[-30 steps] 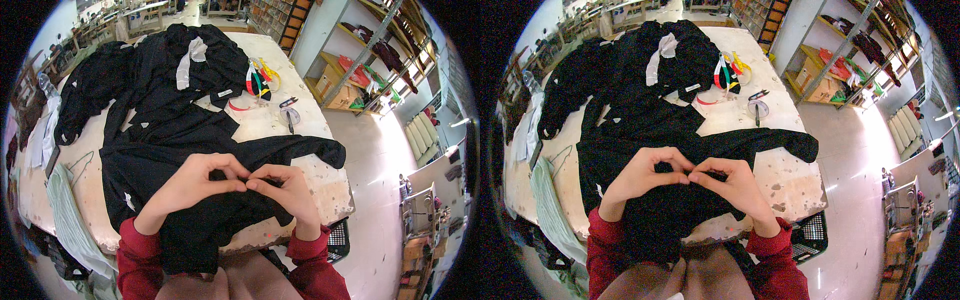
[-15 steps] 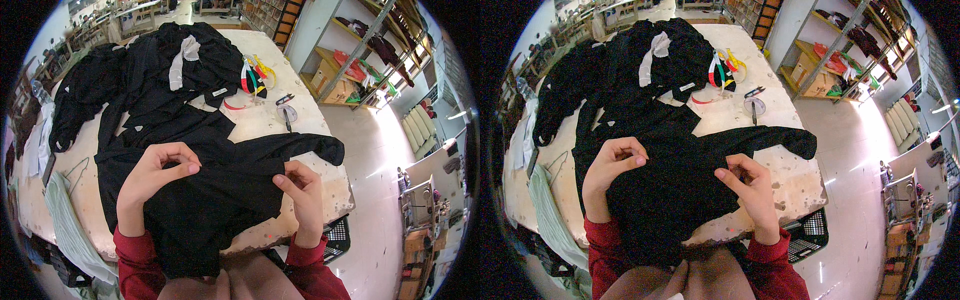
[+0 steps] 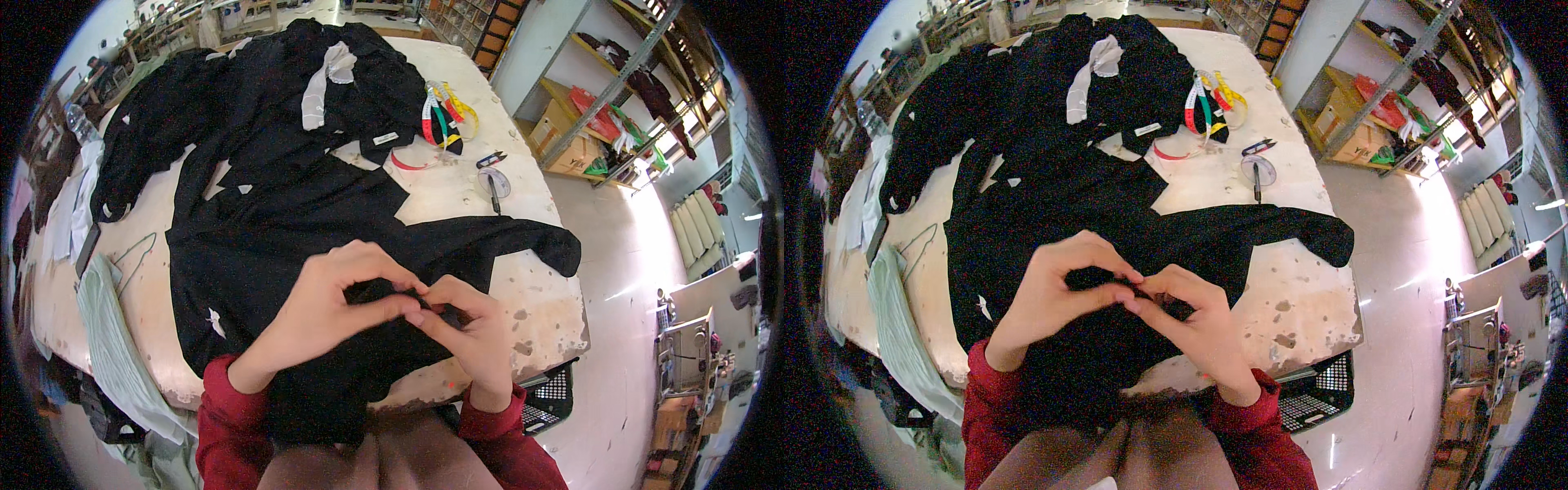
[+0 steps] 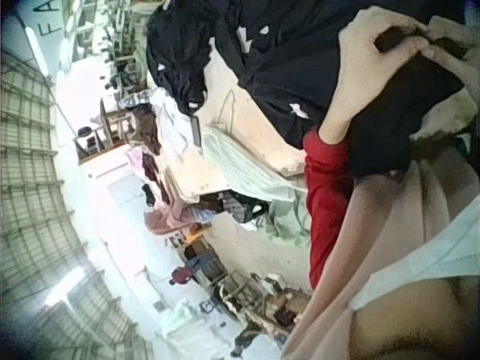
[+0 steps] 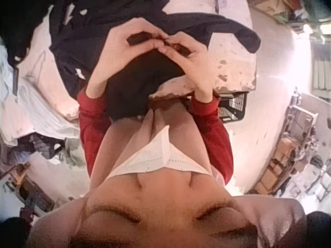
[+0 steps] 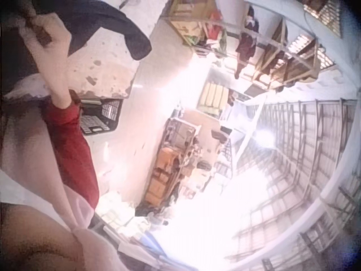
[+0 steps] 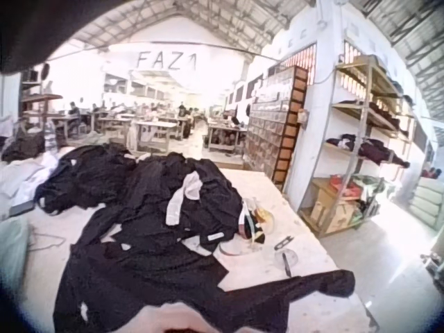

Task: The person measures a black garment with a tape measure, then marks it with a pen and applies small pieces of tape. The person folds and repositions the garment multiple times while marking different areas.

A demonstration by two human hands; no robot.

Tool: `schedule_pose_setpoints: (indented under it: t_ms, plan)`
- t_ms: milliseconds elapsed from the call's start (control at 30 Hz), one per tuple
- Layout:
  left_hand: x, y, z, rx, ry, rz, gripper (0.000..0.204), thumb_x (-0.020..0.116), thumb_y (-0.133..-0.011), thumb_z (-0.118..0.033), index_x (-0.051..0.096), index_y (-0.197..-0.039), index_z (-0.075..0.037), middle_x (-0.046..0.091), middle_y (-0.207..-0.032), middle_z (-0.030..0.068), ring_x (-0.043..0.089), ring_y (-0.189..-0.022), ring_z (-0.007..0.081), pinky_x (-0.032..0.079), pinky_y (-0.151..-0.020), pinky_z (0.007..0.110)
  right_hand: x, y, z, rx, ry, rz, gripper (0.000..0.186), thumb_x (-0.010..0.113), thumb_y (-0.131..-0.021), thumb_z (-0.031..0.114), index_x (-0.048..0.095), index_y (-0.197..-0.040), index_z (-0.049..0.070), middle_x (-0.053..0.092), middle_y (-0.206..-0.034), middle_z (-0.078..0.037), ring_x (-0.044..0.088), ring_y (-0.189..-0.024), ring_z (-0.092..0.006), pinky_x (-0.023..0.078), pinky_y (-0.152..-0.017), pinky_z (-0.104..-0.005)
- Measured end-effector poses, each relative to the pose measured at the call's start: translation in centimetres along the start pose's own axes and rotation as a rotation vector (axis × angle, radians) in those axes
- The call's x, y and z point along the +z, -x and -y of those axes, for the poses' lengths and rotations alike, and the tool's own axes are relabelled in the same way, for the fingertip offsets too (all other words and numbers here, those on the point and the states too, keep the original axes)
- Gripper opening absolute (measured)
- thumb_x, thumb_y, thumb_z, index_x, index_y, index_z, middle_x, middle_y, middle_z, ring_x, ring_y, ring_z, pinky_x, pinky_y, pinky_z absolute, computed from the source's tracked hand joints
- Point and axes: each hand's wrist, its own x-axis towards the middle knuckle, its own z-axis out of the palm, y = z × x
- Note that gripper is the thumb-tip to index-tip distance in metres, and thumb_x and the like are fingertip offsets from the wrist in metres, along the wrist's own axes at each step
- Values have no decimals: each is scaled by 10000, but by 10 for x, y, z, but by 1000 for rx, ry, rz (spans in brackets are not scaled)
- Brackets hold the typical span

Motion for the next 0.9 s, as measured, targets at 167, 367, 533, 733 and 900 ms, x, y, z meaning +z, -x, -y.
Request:
schedule_pose_setpoints:
  t_ms: [167,367,533,733,900]
  plan:
    - [-36,-2,16,-299,427,-258,94,696,-839,-114,667,-891,-41,641,-859,-5,576,-811,66,437,-758,222,2,1,-9,48,115,-19,109,734,-815,26,646,-860,-20,547,-745,24,479,-709,-55,369,-634,-213]
    - [-77,1,42,-345,571,-481,87,659,-858,-168,607,-833,-103,554,-852,-52,471,-888,46,309,-820,210,1,5,-18,163,170,-121,173,715,-823,35,655,-974,-24,650,-852,-95,609,-792,-132,475,-703,-254]
    - [-87,4,45,-263,514,-513,99,658,-879,-185,606,-851,-104,547,-857,-57,459,-893,49,303,-823,211,5,8,-40,-148,630,-319,363,672,-769,-45,607,-1113,50,642,-1025,-128,647,-912,-265,523,-803,-340]
    - [-101,11,40,-152,460,-582,111,624,-939,-192,581,-947,-90,631,-955,-3,527,-884,44,343,-697,163,-9,12,-46,-144,741,-517,287,634,-775,-116,648,-1026,21,641,-1008,-97,652,-878,-178,522,-799,-282]
    - [-112,14,37,-128,391,-544,116,622,-939,-159,554,-983,-76,704,-996,129,640,-863,87,411,-660,180,-40,16,-52,119,172,-503,121,617,-914,46,667,-1014,3,670,-918,-5,600,-815,-79,480,-700,-243]
